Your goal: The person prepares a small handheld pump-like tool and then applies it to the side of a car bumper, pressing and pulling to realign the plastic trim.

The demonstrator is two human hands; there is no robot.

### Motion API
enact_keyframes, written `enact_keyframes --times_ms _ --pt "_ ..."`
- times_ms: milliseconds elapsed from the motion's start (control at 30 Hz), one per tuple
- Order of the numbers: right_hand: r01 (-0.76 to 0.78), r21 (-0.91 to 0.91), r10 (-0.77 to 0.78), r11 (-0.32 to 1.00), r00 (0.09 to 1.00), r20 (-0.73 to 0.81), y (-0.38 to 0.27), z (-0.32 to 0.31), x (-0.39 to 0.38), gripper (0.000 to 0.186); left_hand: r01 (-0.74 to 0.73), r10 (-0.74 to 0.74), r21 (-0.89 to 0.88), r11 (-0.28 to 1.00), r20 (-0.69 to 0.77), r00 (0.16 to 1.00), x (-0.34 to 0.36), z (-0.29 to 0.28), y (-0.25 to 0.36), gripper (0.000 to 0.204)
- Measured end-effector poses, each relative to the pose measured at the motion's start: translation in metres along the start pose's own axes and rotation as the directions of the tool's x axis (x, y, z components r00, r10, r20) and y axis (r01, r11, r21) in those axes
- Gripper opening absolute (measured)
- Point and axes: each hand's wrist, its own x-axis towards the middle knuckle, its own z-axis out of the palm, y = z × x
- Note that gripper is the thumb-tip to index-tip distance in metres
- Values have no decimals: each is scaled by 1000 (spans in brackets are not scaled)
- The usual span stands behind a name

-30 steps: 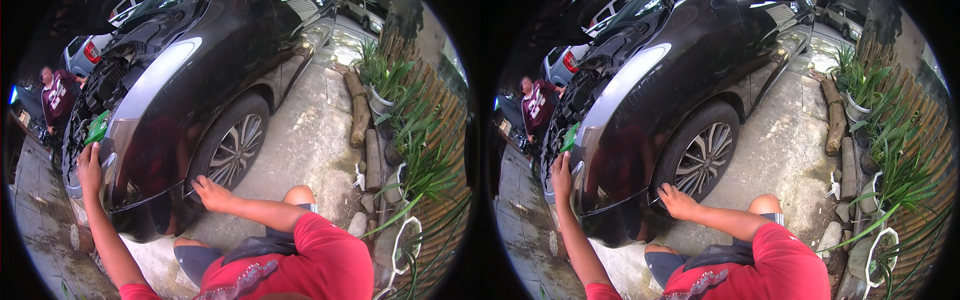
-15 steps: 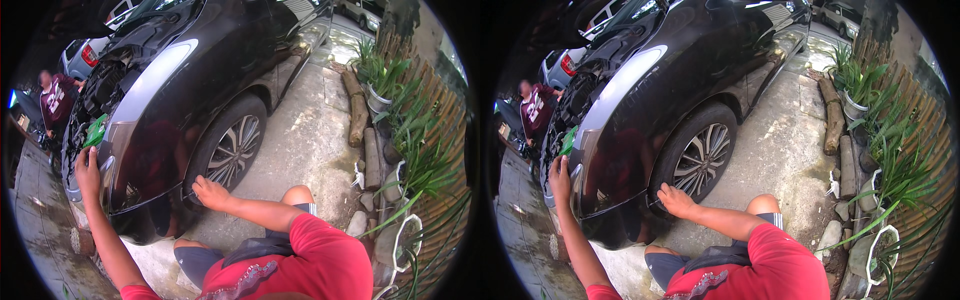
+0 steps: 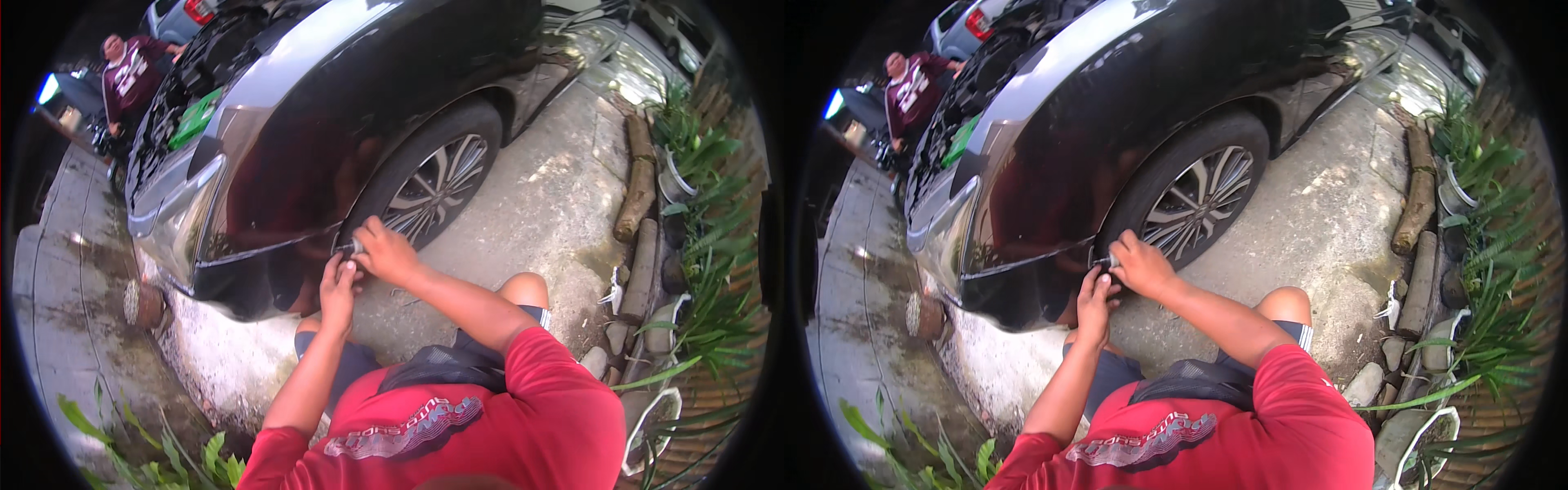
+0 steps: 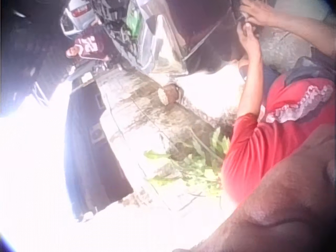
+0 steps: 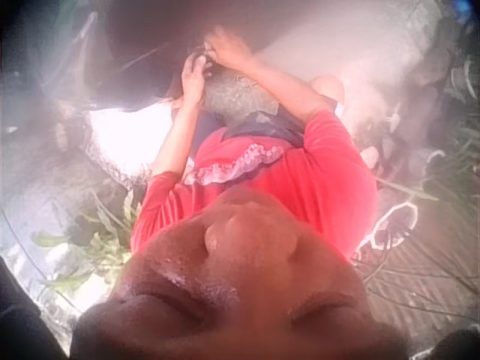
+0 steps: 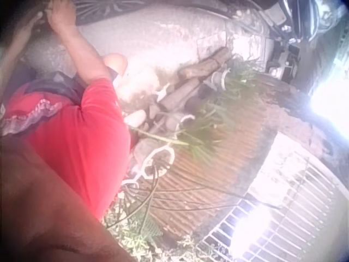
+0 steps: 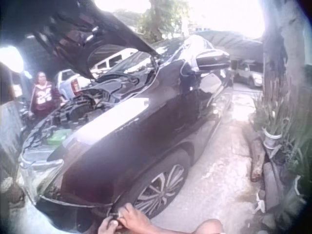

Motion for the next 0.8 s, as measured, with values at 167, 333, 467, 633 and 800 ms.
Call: enact_keyframes --times_ms 167,333,467,633,800 --pt "-99 192 51 976 970 239 6 -30 -18 44 86 -77 -209 974 51 996 11 -6 -1 38" --pt "-212 336 35 918 886 462 -4 -45 -27 36 -23 23 -3 1000 172 985 11 -23 -19 22" --pt "-595 347 301 725 727 618 2 -51 -27 27 9 3 -37 999 304 953 4 -13 -11 18" --pt "-162 344 -35 925 865 500 20 -32 -31 18 -121 63 174 977 306 950 -2 -13 -8 10" --pt "-503 452 129 737 760 637 -5 -28 -29 11 -276 193 339 899 260 946 -7 -21 -4 13"
